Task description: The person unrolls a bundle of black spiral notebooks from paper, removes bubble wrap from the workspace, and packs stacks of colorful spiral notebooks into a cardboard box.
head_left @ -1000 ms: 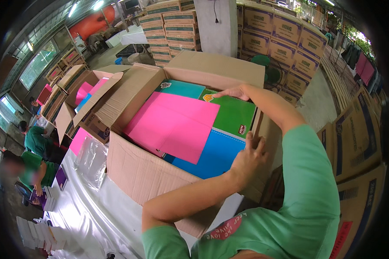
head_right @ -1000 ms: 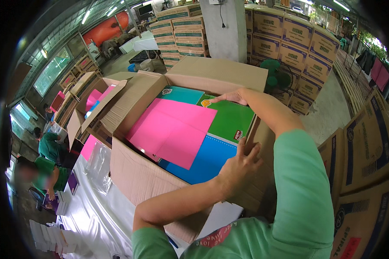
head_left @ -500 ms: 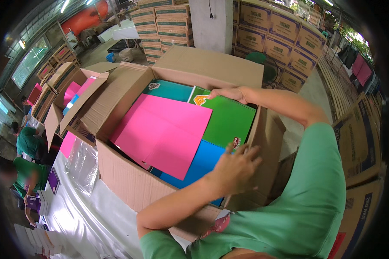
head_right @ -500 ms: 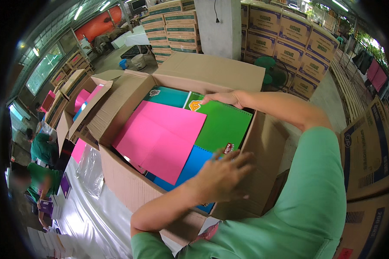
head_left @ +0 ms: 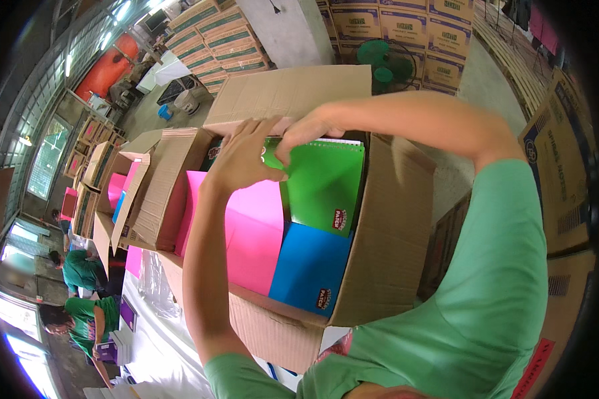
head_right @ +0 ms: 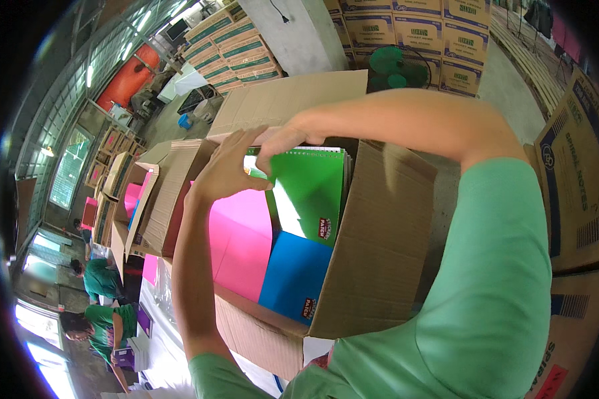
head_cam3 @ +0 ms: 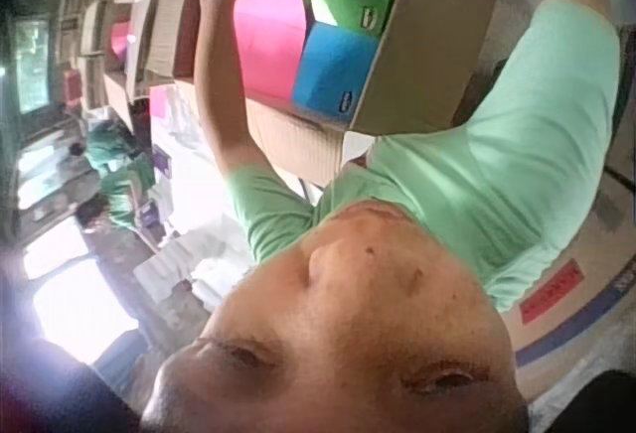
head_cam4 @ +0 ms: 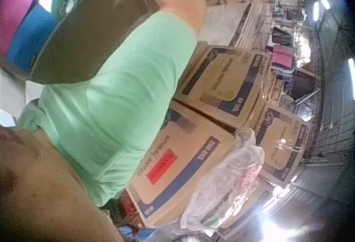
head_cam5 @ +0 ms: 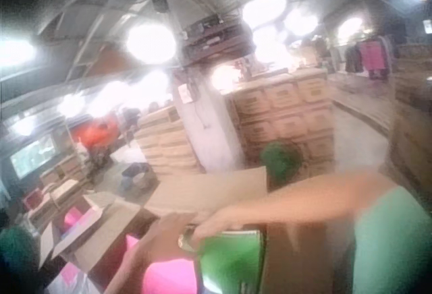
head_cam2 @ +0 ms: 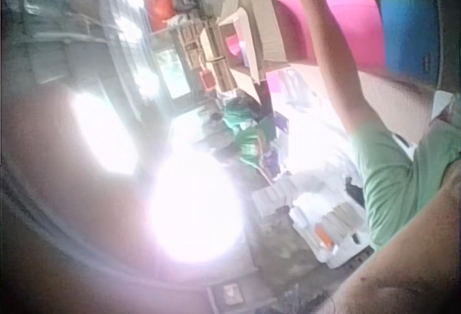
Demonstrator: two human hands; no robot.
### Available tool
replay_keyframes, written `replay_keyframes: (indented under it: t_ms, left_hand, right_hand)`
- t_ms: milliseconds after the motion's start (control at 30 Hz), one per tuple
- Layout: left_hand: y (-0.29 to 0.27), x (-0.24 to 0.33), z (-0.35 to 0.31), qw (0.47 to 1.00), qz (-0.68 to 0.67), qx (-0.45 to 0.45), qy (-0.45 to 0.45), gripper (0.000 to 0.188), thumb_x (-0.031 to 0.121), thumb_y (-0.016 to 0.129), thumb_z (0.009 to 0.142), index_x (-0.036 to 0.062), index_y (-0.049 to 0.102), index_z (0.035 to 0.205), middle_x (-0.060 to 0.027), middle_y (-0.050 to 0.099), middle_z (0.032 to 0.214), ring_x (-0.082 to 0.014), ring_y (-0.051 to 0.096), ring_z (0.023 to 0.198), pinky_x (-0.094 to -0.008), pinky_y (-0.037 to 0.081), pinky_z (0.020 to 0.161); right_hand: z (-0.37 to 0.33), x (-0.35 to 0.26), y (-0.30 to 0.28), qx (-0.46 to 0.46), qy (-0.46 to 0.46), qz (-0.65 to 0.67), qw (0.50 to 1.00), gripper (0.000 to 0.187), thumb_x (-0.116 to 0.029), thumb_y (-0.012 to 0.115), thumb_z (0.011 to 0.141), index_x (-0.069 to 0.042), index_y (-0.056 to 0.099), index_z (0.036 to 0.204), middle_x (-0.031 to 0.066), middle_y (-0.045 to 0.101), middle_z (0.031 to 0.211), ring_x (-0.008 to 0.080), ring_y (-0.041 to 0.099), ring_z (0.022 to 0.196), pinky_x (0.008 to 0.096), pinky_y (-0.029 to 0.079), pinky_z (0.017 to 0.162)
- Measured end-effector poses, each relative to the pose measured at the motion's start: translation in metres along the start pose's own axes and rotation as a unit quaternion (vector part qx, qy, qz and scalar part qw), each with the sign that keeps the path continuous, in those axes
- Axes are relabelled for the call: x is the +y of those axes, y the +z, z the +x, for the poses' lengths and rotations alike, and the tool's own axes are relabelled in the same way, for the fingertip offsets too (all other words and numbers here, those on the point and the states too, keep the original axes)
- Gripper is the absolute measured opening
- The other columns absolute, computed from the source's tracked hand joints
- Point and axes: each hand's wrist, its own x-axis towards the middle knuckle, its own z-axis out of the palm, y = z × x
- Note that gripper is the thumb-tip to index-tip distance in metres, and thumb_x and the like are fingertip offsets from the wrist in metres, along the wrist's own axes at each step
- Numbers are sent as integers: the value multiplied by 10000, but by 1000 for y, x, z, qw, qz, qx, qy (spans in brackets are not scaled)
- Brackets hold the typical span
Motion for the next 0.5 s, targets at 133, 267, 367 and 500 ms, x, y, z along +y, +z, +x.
replay_keyframes:
  t_ms: [133,267,367,500]
  left_hand:
    - [14,16,-20,987,83,106,-86,1099,356,804,535,182,180,1423,-204,232,1422,-409,200,1319,-607,227,1007]
    - [29,39,-60,988,50,17,-146,1112,521,752,585,199,110,1434,-181,126,1465,-433,106,1338,-630,178,1017]
    - [47,36,-87,976,-10,-105,-191,1102,637,667,619,167,97,1437,-203,87,1470,-467,115,1324,-644,209,990]
    - [83,21,-118,982,-16,-84,-170,1017,720,533,673,139,166,1423,-207,109,1464,-511,140,1297,-691,249,928]
  right_hand:
    - [18,32,-19,-34,86,3,996,336,-246,664,736,-46,588,996,96,631,879,171,618,751,310,518,651]
    - [22,58,-15,-8,99,69,993,486,-234,724,712,-17,552,1112,138,624,992,229,616,870,341,514,757]
    - [25,63,-16,47,69,51,995,562,-209,751,691,8,524,1157,169,610,1032,246,607,921,349,504,797]
    - [7,40,-4,138,-60,-26,988,737,-183,794,613,79,452,1210,217,582,1082,276,597,947,355,498,816]
